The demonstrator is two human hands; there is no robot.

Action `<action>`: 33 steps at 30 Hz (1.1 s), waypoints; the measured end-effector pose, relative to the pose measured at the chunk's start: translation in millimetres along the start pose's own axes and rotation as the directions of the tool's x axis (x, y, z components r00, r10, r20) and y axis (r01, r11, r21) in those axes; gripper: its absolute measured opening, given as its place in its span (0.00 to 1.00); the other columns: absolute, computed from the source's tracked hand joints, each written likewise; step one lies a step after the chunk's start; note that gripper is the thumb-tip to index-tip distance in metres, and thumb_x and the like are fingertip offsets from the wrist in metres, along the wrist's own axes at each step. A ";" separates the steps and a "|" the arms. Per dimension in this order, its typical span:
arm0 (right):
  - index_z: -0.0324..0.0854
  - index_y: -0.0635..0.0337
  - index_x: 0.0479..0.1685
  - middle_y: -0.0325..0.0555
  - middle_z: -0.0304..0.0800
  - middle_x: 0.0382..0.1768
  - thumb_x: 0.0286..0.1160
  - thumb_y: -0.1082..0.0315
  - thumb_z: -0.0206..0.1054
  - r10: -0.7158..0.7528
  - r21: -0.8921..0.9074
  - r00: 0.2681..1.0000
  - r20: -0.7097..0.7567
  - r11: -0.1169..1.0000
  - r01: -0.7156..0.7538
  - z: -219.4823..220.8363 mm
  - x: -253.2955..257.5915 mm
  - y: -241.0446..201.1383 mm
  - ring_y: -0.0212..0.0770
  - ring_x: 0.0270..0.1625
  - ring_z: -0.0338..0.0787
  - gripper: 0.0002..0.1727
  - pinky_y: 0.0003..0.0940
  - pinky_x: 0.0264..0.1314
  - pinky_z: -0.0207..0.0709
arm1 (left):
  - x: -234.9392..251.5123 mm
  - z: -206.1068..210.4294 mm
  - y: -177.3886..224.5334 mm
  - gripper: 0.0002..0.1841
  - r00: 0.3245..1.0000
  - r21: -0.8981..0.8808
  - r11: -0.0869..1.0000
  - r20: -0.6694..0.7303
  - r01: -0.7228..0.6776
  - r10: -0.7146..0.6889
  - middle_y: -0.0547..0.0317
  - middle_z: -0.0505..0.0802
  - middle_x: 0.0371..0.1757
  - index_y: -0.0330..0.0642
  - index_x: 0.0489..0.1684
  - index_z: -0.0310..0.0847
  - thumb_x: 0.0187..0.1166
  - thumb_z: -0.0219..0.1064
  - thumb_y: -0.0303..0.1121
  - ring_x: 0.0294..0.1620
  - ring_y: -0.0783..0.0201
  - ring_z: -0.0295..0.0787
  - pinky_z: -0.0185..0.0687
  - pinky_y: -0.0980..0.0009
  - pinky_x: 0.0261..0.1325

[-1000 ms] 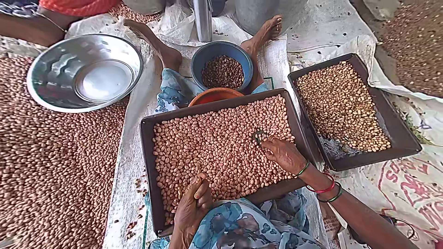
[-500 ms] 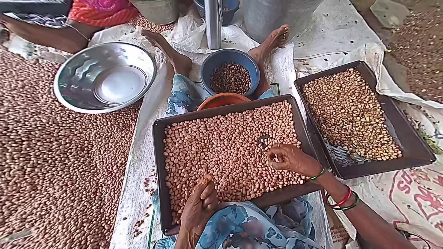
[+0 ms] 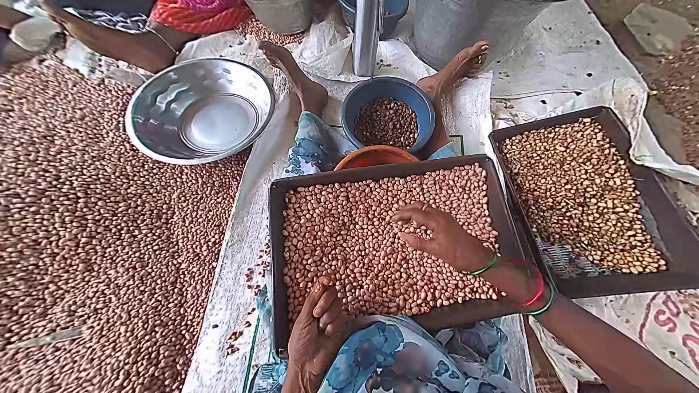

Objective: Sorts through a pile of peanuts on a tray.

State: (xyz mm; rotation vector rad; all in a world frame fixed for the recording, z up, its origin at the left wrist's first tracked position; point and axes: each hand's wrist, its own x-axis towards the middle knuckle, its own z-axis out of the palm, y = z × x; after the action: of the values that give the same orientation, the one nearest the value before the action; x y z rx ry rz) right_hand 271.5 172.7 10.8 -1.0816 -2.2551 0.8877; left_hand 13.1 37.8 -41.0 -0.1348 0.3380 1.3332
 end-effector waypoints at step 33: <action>0.92 0.63 0.41 0.46 0.90 0.36 0.78 0.70 0.71 0.068 0.120 0.996 0.064 0.990 -0.075 37.6 58.2 -11.2 0.33 0.30 0.82 0.07 0.28 0.35 0.76 | 28.6 33.3 -22.3 0.27 0.971 0.232 0.972 -0.237 0.036 0.021 0.58 0.95 0.39 0.40 0.50 0.83 0.96 0.31 0.37 0.34 0.71 0.94 0.90 0.80 0.36</action>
State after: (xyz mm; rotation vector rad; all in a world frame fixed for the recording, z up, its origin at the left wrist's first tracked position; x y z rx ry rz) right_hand 208.2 201.5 1.8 -1.0999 -2.1896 1.0857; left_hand 45.7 68.6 -20.8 -0.0976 0.6955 1.2610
